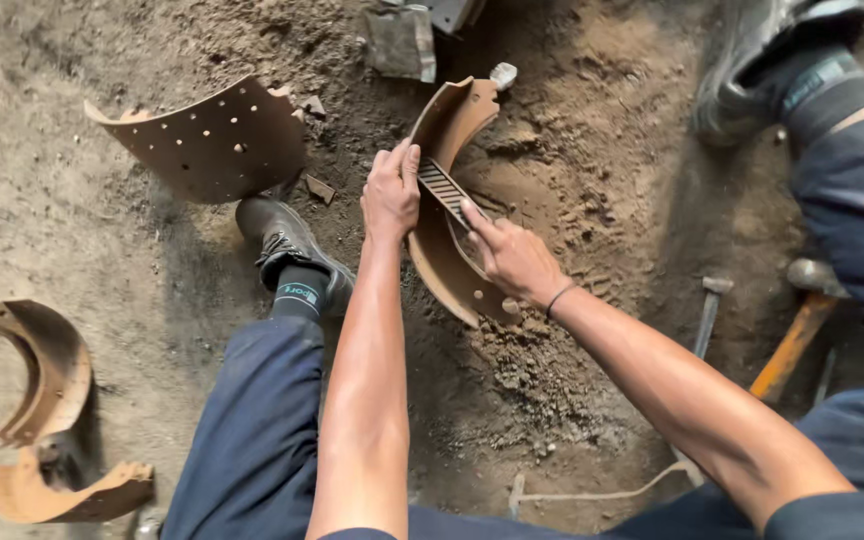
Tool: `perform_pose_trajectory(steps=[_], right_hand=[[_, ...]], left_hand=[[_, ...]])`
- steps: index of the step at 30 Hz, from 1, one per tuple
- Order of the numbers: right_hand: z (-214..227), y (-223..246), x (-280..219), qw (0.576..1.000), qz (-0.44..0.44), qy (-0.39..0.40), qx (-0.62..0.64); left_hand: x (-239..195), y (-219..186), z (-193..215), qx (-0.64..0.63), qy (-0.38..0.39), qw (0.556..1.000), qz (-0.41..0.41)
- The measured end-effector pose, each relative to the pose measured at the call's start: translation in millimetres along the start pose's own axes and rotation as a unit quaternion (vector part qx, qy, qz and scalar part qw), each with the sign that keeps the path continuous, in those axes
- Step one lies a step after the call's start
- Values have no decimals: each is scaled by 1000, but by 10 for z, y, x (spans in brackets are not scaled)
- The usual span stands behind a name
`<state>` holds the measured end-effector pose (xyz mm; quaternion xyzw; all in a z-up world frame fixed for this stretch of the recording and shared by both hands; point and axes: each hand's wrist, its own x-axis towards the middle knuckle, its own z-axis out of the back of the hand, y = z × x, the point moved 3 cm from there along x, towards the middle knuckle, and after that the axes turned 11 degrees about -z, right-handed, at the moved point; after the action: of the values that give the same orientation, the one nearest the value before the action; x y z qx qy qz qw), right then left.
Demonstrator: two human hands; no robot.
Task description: The person sits on the ground and uses a wire brush to scrub the surface of a curved metal part. They hold the part with one hand and scrub with the other, flipping the part over to clean different sides.
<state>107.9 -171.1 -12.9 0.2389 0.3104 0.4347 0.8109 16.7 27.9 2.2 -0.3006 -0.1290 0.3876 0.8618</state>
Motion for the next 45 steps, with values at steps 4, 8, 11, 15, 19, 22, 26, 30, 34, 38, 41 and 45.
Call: perform_pose_trajectory(steps=[4, 8, 11, 15, 19, 22, 26, 30, 34, 38, 41, 45], right_hand=[[-207, -239, -715, 988, 76, 122, -51], [202, -870, -1367, 937, 88, 285, -184], [271, -828, -1087, 931, 130, 250, -233], [-28, -168, -30, 980, 94, 80, -156], [-112, -321, -171, 932, -232, 207, 187], [210, -639, -1108, 963, 184, 169, -99], [332, -1035, -1237, 931, 128, 260, -224], [-22, -644, -715, 951, 94, 222, -195], [-187, -346, -268, 989, 140, 38, -36], [-104, -870, -795, 960, 133, 210, -127], [279, -1109, -1183, 944, 180, 220, -167], [176, -619, -655, 951, 192, 184, -156]], left_hand=[[-58, -75, 27, -15, -30, 999, -17], [-9, -116, 48, -12, 0, 999, 30], [-19, -120, 32, -19, -10, 999, 28], [-36, -55, 4, -20, -18, 999, 24], [27, 5, -51, -42, -25, 999, 19], [-39, 21, -33, -39, -44, 998, -8], [-28, -2, -9, -51, -39, 998, 13], [-3, -27, 18, -56, -11, 998, 41], [-3, -64, 36, -54, -28, 998, 26], [-51, -49, 8, -28, -16, 999, 12], [80, -12, 38, -47, -50, 998, -3], [-33, 20, -31, -63, -27, 997, 48]])
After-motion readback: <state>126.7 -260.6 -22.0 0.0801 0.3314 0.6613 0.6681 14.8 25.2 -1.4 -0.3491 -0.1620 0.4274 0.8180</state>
